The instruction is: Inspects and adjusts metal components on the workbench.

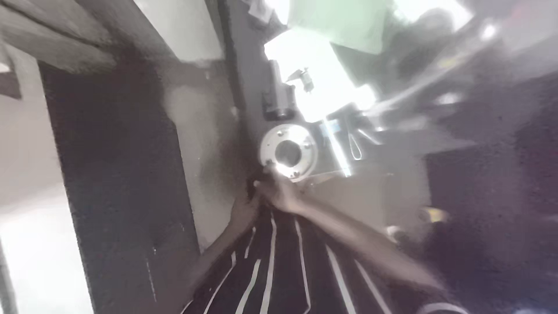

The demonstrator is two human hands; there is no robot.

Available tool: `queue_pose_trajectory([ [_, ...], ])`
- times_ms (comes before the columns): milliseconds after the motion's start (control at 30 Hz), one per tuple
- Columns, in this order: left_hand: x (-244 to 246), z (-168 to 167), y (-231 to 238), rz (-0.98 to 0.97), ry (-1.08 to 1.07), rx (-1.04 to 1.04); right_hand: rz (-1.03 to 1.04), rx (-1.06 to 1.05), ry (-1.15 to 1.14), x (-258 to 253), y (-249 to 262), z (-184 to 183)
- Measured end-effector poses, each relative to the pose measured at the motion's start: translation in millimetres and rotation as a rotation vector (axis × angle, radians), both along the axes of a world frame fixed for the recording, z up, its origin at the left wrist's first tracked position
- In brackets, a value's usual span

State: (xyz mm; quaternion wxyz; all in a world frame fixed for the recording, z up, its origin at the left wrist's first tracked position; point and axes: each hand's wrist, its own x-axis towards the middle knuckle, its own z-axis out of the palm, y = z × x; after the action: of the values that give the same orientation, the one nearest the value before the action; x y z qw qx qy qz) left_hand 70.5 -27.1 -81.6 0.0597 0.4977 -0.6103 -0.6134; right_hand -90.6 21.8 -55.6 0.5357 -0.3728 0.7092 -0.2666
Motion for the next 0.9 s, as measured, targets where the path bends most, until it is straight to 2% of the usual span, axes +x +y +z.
queue_pose_trajectory([
  [67,-3.7,12.1,-1.2,0.13,-0.011,-0.094,0.068,-0.076,0.017,3.5,-9.7,13.5],
  [133,-2.7,17.1,-3.6,0.29,0.161,-0.183,0.172,-0.218,0.097,4.7,-6.7,29.2],
  [200,-0.2,15.0,-8.0,0.374,0.312,-0.164,0.365,-0.341,0.32,-0.6,2.2,44.2],
  [267,-9.3,27.4,-1.6,0.456,0.371,-0.058,0.38,-0.505,0.598,-5.2,19.1,44.7],
  [333,-23.7,44.7,10.8,0.389,0.319,0.006,0.202,-0.66,0.715,-14.0,36.4,34.0],
  [367,-30.6,48.5,15.5,0.356,0.375,0.116,0.15,-0.69,0.701,-21.7,44.5,29.4],
  [400,-39.4,52.8,19.2,0.329,0.477,0.28,0.14,-0.714,0.665,-28.9,52.4,22.9],
  [500,-56.6,62.2,25.4,0.021,0.695,0.613,0.245,-0.693,0.608,-47.7,76.3,3.9],
  [600,-63.5,67.9,28.5,-0.416,0.472,0.425,0.088,-0.788,0.743,-68.5,100.5,-17.3],
  [667,-71.5,67.9,26.5,-0.668,0.41,0.265,-0.123,-0.754,0.705,-83.1,108.5,-27.8],
  [700,-75.1,64.4,26.9,-0.693,0.453,0.242,-0.227,-0.69,0.641,-92.0,110.7,-31.4],
  [800,-74.8,56.7,26.0,-0.499,0.518,0.227,-0.45,-0.496,0.597,-125.8,102.9,-43.0],
  [900,-55.7,46.6,24.8,-0.386,0.46,0.211,-0.511,-0.289,0.56,-147.0,82.2,-33.4],
])
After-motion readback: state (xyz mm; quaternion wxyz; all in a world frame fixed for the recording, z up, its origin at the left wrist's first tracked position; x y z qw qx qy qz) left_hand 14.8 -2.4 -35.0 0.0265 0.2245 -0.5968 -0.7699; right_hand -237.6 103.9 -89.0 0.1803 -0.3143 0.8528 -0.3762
